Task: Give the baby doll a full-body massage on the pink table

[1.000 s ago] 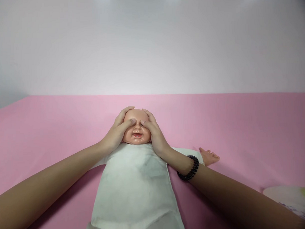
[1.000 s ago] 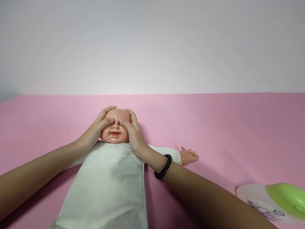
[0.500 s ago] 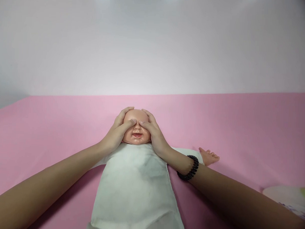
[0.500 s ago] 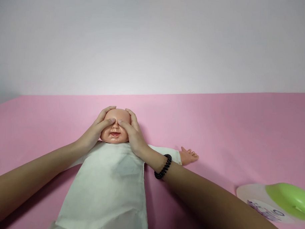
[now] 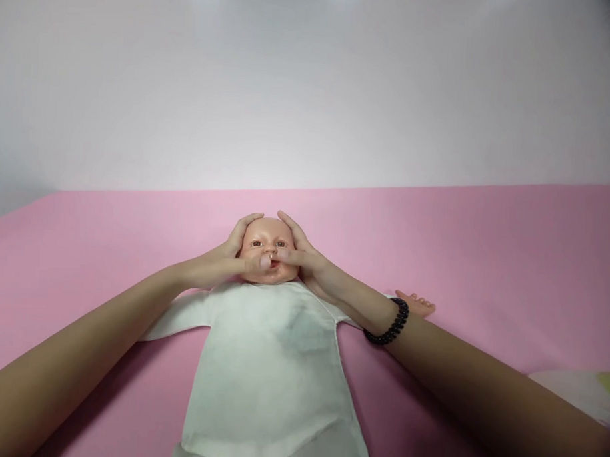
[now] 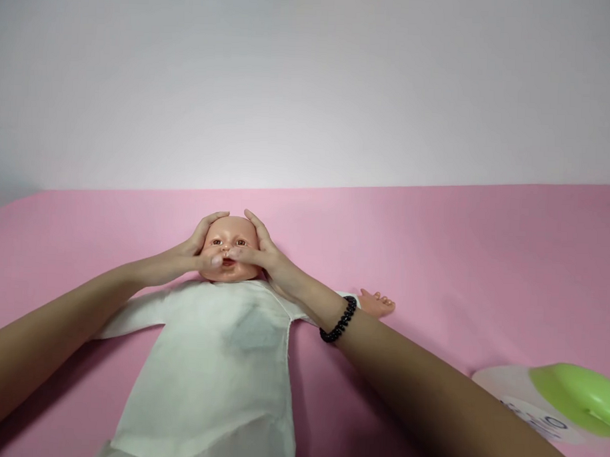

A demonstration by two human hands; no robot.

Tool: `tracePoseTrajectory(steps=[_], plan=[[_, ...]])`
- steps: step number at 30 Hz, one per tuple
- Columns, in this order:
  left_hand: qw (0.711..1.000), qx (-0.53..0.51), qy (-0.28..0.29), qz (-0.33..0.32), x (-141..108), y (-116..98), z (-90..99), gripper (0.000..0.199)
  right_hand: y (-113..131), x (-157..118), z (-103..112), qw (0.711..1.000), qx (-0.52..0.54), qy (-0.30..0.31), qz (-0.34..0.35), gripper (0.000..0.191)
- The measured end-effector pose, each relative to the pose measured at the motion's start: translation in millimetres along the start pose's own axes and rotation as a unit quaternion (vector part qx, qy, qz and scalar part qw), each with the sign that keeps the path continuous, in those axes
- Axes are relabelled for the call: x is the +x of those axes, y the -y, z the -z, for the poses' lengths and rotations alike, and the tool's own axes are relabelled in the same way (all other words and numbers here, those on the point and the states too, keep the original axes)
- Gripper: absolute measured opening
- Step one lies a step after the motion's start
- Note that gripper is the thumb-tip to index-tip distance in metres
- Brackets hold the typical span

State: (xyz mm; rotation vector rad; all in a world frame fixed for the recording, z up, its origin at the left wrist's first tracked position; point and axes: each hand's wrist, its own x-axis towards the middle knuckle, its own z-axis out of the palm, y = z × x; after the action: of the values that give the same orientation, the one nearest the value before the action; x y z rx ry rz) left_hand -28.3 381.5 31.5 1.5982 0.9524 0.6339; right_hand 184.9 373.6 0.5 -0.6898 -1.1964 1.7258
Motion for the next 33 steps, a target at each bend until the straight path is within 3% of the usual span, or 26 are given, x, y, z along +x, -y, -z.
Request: tracePoseTrajectory(steps=[2,4,12,26,33], plan=[[0.998,0.033,0.046,0.003,-3.3,0.0,8.8,0.119,2.9,-2.6,4.9,0.999,-0.031,0.031,-0.014,0.120],[0.998,0.042,0.056,-0.002,-4.6,-0.5,12.2,0.126,3.4,-3.2,9.2,0.998,-0.047,0.048,-0.012,0.125],[0.996,0.056,0.062,-0.001,-4.7,-3.4,12.0,0.121,1.6,-1.5,9.2,0.999,-0.015,0.051,0.002,0.117],[0.996,0.066,0.054,-0.010,-4.1,-1.1,10.6,0.119,-2.1,-0.1,12.7,0.998,-0.024,0.056,0.015,0.123],[0.996,0.046,0.069,-0.016,-4.5,-0.9,13.5,0.114,-0.8,-4.4,10.7,0.999,-0.009,0.049,0.014,0.112]])
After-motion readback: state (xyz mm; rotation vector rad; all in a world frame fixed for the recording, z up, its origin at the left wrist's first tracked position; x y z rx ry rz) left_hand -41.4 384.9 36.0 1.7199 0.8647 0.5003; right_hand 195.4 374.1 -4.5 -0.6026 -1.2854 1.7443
